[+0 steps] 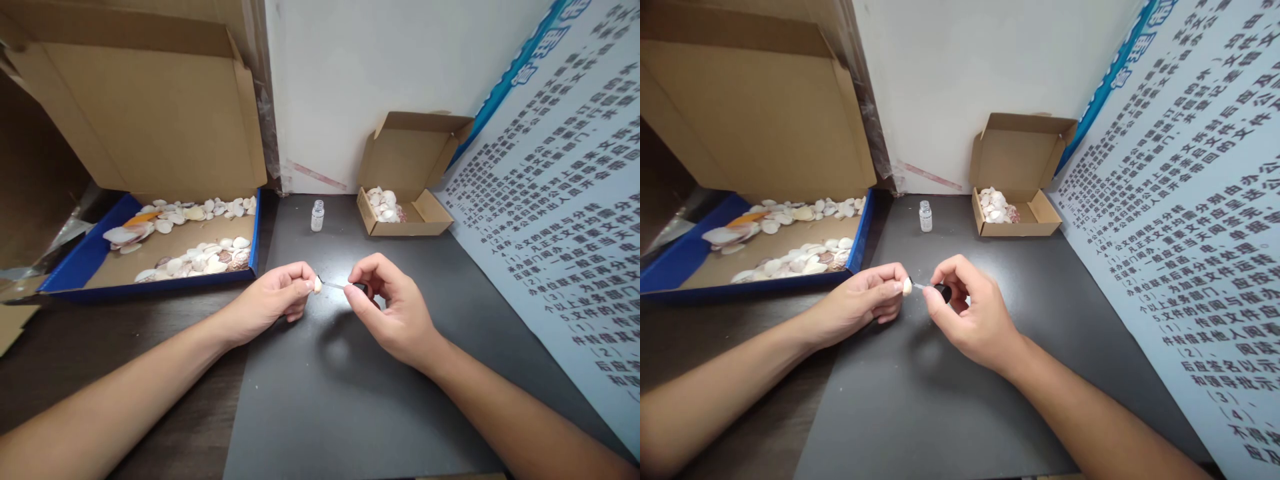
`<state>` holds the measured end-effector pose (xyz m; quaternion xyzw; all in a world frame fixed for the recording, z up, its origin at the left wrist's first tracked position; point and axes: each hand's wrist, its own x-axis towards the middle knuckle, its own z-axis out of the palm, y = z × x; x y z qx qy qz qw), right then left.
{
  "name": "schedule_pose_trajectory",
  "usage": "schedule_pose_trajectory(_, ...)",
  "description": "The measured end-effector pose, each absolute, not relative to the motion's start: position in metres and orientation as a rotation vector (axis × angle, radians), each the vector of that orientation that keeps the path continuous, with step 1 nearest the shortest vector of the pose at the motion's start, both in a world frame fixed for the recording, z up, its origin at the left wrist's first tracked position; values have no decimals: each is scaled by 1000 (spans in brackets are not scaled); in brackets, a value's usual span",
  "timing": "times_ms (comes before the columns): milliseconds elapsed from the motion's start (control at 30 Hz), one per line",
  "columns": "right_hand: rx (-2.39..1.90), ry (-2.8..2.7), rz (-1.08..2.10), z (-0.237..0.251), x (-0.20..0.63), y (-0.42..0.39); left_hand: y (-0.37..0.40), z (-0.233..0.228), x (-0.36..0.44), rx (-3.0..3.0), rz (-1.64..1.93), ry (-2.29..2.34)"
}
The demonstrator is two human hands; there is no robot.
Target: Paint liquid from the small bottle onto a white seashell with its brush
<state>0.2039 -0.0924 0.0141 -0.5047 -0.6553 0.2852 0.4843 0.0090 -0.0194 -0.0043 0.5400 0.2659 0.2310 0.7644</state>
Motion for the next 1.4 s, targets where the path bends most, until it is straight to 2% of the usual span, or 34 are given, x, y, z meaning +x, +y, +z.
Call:
schedule_pose_trajectory(933,-1205,-1504,677,10,206,-92,-21,3,9,1045,517,604)
schedule_pose_trajectory(1133,-1243,-1364,550,13,208,-90,-21,4,9,1053,512,620)
schedule_pose_trajectory(1400,-1241,-1385,743,-1,207,-83,-20,5,10,969,553,635)
